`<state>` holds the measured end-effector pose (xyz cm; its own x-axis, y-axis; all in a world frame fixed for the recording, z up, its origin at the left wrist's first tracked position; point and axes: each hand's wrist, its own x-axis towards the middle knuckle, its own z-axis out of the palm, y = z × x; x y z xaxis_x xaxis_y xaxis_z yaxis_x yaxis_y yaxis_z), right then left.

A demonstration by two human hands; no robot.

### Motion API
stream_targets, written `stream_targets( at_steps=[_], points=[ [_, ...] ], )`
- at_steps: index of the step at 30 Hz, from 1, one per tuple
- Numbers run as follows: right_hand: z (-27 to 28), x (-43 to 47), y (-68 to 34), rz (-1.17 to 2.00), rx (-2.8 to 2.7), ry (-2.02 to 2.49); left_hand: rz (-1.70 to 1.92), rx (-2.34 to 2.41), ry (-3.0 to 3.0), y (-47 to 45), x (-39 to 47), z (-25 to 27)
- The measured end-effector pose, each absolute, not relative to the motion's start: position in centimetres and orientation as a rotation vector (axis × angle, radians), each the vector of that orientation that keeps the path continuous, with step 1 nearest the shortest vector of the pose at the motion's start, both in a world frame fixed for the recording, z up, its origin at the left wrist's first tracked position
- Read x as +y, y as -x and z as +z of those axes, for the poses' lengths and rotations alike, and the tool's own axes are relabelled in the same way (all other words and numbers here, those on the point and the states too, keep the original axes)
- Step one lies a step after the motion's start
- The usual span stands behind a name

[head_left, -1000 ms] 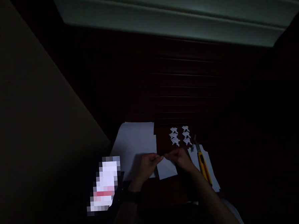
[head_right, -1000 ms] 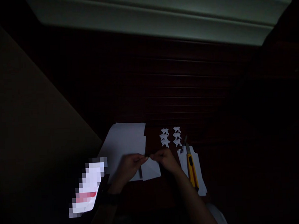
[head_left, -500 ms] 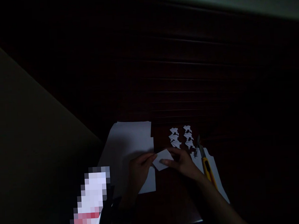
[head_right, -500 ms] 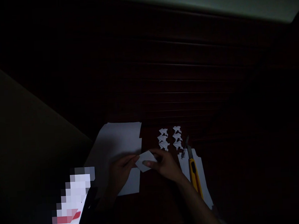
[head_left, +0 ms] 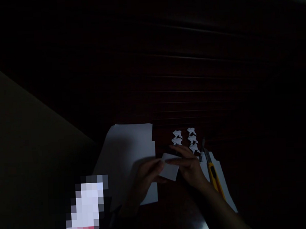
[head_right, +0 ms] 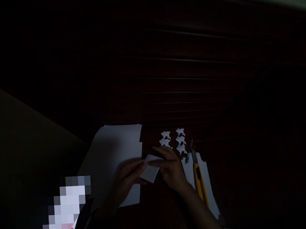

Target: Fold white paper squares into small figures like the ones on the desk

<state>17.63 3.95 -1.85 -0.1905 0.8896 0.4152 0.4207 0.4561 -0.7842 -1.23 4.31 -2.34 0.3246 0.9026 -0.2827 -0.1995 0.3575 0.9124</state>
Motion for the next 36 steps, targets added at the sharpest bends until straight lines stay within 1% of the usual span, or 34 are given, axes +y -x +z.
stream_targets(
  at_steps=[2, 4, 8, 11, 15, 20, 27, 33, 36],
  points=[
    [-1.7, 3.9, -17.5, 0.662, -1.708, 1.163, 0.924, 0.991, -0.905, 0.9, 4.4, -2.4],
    [-1.5, 3.9, -17.3, 0.753, -1.506, 1.231, 0.989, 1.032, -0.889, 0.7, 4.5, -2.6],
    [-1.5, 3.8, -16.7, 1.132, -1.100, 1.229, 1.044, 1.063, -0.880, 0.9, 4.7, -3.3],
    [-2.2, 3.7, -16.5, 1.329, -1.056, 1.248, 1.011, 1.035, -0.898, 1.0, 4.6, -3.3],
    [-3.2, 3.8, -17.0, 1.394, -1.080, 1.352, 0.946, 1.005, -0.956, 1.0, 4.4, -2.7],
    [-3.0, 3.7, -17.6, 1.583, -1.015, 1.212, 0.880, 1.008, -0.989, 1.4, 4.4, -2.6],
    [-2.6, 3.7, -17.7, 1.596, -0.994, 1.256, 0.855, 1.029, -1.075, 1.5, 4.3, -3.1],
    [-2.8, 3.7, -17.7, 1.613, -1.118, 1.211, 0.856, 1.101, -1.212, 1.4, 4.4, -3.0],
    [-3.2, 3.7, -17.8, 1.560, -1.167, 1.257, 0.823, 1.123, -1.311, 1.4, 4.4, -3.0]
  ],
)
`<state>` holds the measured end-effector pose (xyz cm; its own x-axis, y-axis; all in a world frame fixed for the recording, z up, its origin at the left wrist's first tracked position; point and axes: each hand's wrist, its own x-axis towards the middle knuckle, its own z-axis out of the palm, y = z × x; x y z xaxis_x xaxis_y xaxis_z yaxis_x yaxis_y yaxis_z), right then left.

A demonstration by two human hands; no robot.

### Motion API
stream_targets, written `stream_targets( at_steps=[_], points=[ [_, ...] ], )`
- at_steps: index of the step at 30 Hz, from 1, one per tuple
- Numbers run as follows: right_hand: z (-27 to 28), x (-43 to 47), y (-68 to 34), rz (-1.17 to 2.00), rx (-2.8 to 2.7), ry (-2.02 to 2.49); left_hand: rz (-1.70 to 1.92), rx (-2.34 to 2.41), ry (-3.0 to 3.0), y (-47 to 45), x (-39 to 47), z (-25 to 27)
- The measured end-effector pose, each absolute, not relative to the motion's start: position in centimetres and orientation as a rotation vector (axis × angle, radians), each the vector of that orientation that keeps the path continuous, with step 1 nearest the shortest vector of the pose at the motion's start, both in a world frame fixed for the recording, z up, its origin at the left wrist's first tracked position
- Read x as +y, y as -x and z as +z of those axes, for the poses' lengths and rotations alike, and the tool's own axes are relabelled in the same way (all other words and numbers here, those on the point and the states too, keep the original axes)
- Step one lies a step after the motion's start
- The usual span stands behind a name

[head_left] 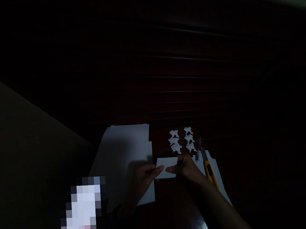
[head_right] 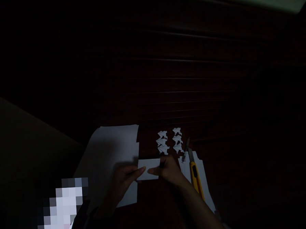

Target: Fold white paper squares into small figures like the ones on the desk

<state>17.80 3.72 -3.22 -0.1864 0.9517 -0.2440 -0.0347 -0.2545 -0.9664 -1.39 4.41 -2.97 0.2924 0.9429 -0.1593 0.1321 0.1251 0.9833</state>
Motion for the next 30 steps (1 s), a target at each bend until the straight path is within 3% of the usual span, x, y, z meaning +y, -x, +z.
stream_targets(
  at_steps=[13, 30],
  points=[
    [-2.2, 3.8, -17.7, 1.444, -1.295, 1.269, 0.765, 1.152, -1.499, 1.2, 4.6, -2.9],
    [-1.0, 4.0, -19.9, 1.478, -1.245, 1.264, 0.807, 1.151, -1.169, 1.7, 4.9, -2.3]
  ],
)
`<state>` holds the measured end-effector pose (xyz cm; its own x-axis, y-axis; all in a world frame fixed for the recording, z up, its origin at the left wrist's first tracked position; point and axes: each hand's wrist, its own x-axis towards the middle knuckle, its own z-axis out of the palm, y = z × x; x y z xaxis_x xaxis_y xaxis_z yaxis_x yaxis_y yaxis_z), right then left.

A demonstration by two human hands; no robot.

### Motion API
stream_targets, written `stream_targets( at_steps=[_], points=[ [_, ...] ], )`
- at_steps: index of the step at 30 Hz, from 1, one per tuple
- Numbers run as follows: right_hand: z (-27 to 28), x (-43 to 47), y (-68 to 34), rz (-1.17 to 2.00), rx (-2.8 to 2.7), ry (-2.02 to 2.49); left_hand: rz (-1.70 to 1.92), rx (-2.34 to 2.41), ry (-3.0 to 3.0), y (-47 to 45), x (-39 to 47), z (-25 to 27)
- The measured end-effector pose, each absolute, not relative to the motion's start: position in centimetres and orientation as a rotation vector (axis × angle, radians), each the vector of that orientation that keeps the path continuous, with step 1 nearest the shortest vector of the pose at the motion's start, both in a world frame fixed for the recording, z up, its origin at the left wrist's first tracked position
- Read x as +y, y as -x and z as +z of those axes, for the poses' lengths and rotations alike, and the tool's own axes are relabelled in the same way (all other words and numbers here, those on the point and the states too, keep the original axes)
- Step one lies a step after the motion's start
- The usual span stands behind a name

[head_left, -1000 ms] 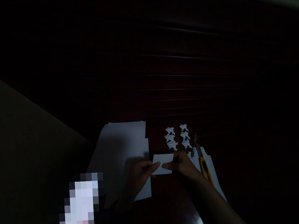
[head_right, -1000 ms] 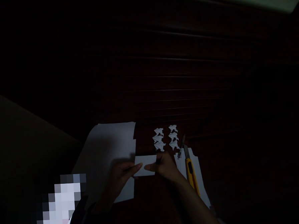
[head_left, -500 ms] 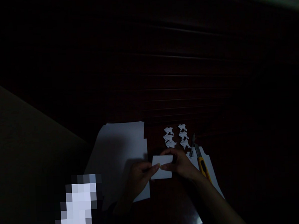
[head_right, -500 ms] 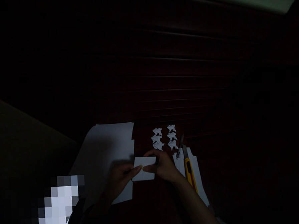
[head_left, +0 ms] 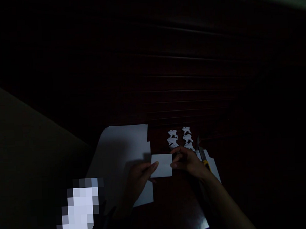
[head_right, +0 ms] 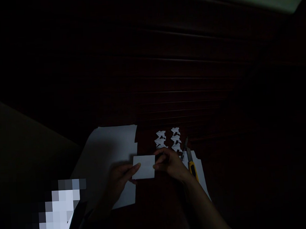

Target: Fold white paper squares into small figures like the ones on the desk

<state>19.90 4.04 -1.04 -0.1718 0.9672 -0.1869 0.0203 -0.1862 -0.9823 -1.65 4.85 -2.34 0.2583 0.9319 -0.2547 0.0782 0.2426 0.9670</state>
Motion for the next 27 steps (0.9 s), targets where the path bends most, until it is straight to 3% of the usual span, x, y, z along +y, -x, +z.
stream_targets(
  at_steps=[27],
  points=[
    [-1.1, 3.7, -18.1, 1.564, -1.086, 1.170, 0.840, 0.952, -1.074, 1.8, 4.7, -2.1]
  ],
)
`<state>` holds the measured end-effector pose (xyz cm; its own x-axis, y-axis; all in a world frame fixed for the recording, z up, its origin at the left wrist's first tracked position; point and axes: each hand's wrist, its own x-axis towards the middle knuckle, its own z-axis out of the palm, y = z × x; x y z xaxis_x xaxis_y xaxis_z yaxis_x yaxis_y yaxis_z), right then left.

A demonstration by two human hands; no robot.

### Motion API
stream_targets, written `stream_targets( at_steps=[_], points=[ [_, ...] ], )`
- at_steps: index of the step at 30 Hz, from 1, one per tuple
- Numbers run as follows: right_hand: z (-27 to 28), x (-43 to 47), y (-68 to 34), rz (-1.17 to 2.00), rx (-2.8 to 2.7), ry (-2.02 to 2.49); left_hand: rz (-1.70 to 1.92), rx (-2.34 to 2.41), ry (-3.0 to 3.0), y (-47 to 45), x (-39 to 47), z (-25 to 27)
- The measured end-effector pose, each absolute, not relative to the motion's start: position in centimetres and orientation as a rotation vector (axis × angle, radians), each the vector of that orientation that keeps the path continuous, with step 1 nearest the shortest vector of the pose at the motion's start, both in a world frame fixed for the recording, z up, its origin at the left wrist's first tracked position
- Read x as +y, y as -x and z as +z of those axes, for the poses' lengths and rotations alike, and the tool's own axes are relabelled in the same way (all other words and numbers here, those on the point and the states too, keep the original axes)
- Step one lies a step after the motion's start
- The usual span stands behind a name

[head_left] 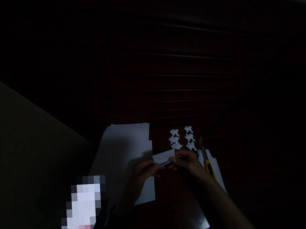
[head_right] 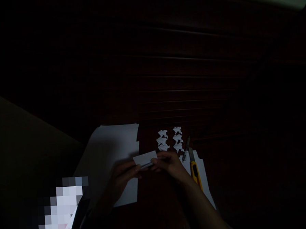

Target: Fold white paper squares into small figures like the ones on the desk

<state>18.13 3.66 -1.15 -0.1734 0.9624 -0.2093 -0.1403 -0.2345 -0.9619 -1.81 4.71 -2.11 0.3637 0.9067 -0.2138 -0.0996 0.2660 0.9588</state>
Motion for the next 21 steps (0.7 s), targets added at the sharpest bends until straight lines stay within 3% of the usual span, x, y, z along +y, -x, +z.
stream_targets(
  at_steps=[21],
  points=[
    [-1.60, 3.96, -18.55, 1.497, -1.303, 1.285, 0.748, 1.001, -1.107, 1.86, 4.96, -2.84]
  ],
)
